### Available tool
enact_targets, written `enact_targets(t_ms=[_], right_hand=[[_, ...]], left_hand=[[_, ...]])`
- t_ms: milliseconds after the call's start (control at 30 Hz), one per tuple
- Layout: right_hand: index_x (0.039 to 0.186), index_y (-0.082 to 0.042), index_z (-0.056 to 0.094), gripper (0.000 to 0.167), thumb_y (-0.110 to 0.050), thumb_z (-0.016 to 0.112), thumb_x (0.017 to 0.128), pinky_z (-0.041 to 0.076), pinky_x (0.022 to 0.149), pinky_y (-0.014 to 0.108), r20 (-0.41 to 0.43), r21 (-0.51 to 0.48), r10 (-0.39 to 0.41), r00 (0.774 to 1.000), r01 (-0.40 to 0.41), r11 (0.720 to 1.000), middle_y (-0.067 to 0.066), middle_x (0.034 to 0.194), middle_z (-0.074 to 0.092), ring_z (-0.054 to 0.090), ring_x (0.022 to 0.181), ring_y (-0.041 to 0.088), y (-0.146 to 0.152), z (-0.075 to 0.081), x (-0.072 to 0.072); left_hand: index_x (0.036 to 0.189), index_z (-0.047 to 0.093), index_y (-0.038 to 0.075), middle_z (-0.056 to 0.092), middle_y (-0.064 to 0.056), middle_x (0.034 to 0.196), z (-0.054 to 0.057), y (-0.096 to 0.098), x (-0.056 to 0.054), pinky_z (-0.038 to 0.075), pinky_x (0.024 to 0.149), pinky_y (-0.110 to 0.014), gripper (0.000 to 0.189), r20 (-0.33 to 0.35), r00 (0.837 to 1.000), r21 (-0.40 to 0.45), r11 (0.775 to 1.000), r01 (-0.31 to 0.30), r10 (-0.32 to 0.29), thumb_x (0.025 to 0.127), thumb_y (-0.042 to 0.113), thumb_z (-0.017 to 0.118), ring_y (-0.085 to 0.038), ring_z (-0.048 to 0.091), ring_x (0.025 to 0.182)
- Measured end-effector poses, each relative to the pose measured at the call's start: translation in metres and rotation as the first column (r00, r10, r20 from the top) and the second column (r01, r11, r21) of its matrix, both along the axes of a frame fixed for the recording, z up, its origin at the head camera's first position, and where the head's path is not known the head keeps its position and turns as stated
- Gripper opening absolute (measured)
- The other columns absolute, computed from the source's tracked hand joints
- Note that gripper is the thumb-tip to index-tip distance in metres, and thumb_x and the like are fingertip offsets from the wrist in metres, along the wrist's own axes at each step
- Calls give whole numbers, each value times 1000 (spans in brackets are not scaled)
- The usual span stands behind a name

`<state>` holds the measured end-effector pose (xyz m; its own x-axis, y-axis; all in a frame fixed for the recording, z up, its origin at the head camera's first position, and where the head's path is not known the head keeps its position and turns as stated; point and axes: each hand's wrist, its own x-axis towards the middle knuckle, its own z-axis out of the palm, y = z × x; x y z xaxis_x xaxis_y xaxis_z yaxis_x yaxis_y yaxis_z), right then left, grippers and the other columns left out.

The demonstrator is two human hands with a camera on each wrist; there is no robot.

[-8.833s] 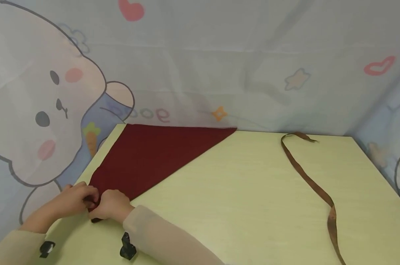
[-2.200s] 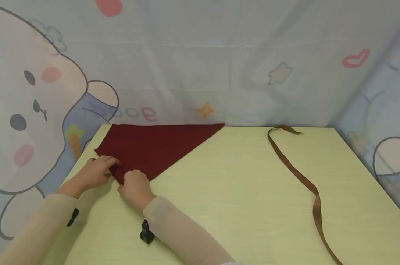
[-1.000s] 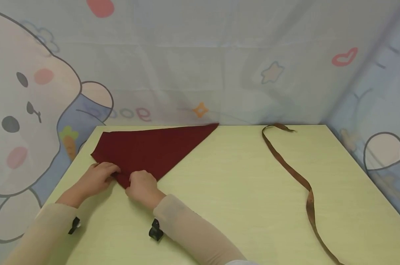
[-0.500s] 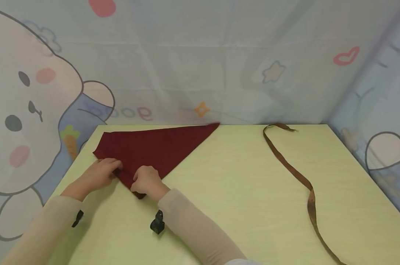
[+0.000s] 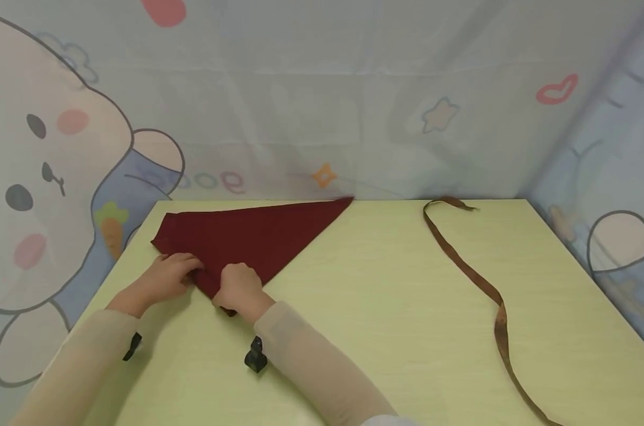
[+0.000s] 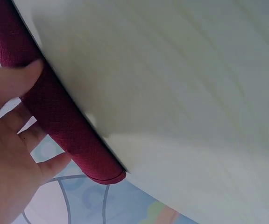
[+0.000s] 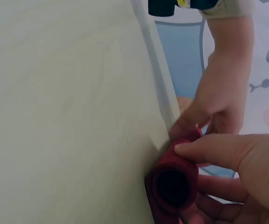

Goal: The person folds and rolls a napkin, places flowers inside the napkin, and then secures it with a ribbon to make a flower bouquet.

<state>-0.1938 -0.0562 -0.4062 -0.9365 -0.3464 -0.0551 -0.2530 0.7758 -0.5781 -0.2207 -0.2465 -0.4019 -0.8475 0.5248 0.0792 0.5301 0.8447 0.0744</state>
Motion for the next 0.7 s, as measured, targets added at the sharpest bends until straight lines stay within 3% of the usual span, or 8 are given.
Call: enact_targets(t_ms=[100,200,267,333,500,700], right_hand=[[55,-11,60,30,-18,81,74,31,44,19,53,-21,16,998,-15,1000,-9,52,46,38,50,5,4,0,-8],[76,-8,75,14,-20,81,75,41,53,18,86,-32,46,995,-43,999,-5,73,65,55,64,7,8,0,-15],[90,-9,78,18,-21,81,76,47,62,19,85,-38,64,994,-61,997,-2,91,71,62,81,10,11,1,-18],[92,-10,78,19,-21,80,78,48,66,19,88,-35,89,992,-87,996,-2,96,72,64,89,12,15,2,-20],[91,-10,77,15,-20,78,80,48,61,19,155,-52,134,979,-128,990,-4,84,71,63,75,8,24,3,-22],[85,-8,75,10,-17,78,81,48,57,21,259,-79,159,953,-143,986,-4,69,64,59,60,9,37,3,-17]], left_hand=[[107,59,4,63,-15,111,1,2,-2,37,90,-67,32,31,999,-7,1000,-24,24,76,-4,64,-39,55,110],[105,59,4,61,-15,109,2,2,-2,38,87,-66,29,30,999,-19,999,-34,35,77,-2,65,-40,55,109],[106,61,3,60,-16,110,2,3,-3,38,87,-66,30,22,999,-41,999,-33,33,77,-1,65,-41,54,110],[108,63,2,60,-17,112,2,3,-2,38,87,-67,31,14,999,-60,998,-28,29,78,0,65,-41,53,111],[110,66,4,61,-14,112,3,5,3,36,89,-68,27,-2,1000,-87,996,-9,9,83,7,68,-39,54,112],[106,68,7,59,-8,103,4,9,22,35,90,-68,22,14,1000,-65,998,16,-16,87,17,70,-36,54,106]])
